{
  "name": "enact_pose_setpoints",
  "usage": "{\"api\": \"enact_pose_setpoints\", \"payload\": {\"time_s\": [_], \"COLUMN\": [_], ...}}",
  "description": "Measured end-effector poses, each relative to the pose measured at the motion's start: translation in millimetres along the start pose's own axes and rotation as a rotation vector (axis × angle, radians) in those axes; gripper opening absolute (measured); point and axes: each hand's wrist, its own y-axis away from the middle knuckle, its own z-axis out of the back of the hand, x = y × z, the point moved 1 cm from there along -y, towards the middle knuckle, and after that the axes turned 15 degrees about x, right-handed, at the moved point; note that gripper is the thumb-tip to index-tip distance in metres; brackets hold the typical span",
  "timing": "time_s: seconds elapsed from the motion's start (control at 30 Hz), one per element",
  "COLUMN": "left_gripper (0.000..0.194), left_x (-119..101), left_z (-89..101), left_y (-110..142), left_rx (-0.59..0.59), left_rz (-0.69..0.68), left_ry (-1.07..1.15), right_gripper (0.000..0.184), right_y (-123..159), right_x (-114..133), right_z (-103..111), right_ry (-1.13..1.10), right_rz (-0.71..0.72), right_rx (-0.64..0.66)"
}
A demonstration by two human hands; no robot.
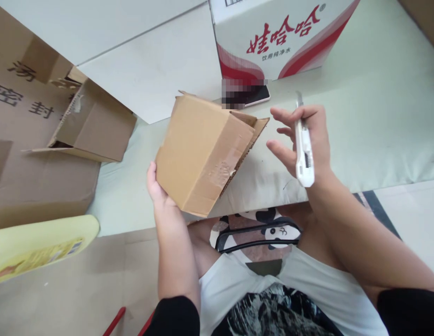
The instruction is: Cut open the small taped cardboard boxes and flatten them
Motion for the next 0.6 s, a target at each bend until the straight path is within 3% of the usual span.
{"api": "enact_pose_setpoints", "payload": {"time_s": [0.1, 0.27, 0.4, 0.6], "left_gripper": [0.030, 0.037, 0.040, 0.038], "left_x": [3.4, 9.2, 13.0, 9.8], "left_z": [-6.6, -14.9, -20.4, -26.4], "left_y": [3.8, 9.6, 12.6, 18.8], "left_rx": [0.031, 0.079, 0.125, 0.056], "left_rz": [0.029, 0.073, 0.103, 0.144], "left_ry": [-0.026, -0.082, -0.067, -0.073], "right_gripper": [0.052, 0.048, 0.040, 0.045], "right_y": [0.5, -2.1, -4.9, -9.3], "right_x": [1.4, 0.4, -5.8, -15.0], "right_z": [1.2, 5.4, 6.3, -0.5], "right_ry": [-0.011, 0.008, 0.060, 0.167], "right_rz": [0.027, -0.080, -0.139, -0.171], "right_rx": [-0.006, 0.155, 0.165, 0.220]}}
